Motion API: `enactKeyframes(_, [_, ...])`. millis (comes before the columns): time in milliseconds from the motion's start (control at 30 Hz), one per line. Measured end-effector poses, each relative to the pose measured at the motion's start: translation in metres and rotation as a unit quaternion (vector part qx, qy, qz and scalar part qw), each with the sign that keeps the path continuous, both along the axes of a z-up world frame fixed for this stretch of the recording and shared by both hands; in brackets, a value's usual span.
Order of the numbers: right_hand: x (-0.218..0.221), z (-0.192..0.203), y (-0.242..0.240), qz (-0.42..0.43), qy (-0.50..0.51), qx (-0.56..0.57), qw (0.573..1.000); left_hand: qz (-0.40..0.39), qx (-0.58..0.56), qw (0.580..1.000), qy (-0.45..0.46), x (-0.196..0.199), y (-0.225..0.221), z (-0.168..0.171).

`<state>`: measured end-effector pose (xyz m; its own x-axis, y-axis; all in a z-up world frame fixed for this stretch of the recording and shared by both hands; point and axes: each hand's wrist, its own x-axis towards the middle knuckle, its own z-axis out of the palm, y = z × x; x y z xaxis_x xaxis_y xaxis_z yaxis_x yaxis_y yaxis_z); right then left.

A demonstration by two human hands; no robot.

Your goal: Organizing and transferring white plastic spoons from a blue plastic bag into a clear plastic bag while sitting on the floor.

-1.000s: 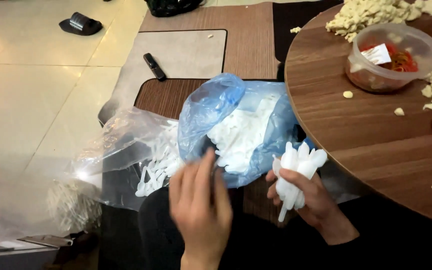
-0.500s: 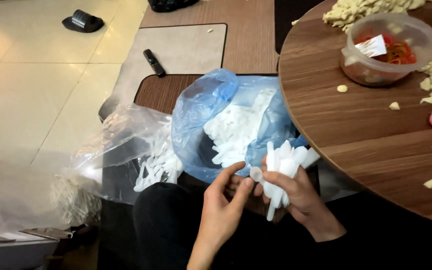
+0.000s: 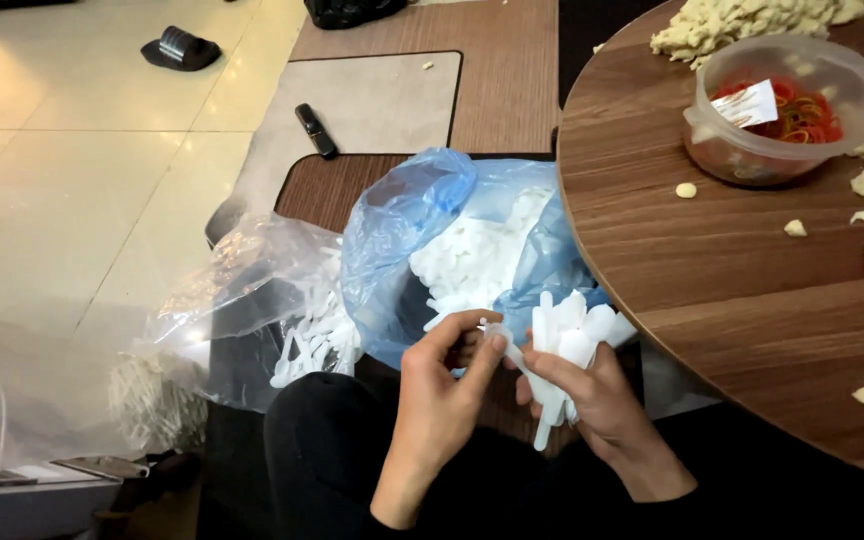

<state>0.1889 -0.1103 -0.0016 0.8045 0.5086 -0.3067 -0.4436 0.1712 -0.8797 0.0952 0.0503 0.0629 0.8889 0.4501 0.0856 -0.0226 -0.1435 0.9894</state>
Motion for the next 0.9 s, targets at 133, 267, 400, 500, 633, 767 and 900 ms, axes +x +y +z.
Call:
enactKeyframes(133, [0.000,0.007,0.000,-0.009,0.006,-0.014,1.000,0.004,0.027,1.000,0.003,0.002,0.000,-0.002])
enactKeyframes(267, [0.000,-0.002,-0.002,0.001,0.002,0.009,1.000,0.016,0.044,0.999,-0.009,-0.003,0.001,-0.002])
enactKeyframes(400, [0.001,-0.006,-0.003,-0.020,0.034,-0.001,0.999,0.158,0.180,0.969,-0.063,-0.016,0.007,0.020])
enactKeyframes(500, [0.000,-0.007,-0.007,-0.002,-0.009,0.006,1.000,0.335,0.286,0.893,-0.092,-0.058,-0.004,0.069])
enactKeyframes(633, [-0.006,-0.001,-0.012,-0.006,-0.016,0.022,1.000,0.304,0.333,0.880,-0.151,-0.072,0.008,0.060])
enactKeyframes(767, [-0.010,-0.004,-0.019,-0.004,0.071,0.117,0.991,0.255,0.457,0.814,-0.249,-0.078,0.022,0.045])
enactKeyframes(900, [-0.039,-0.001,-0.030,-0.009,0.115,0.161,0.980,0.120,0.501,0.856,-0.036,-0.067,0.022,0.018])
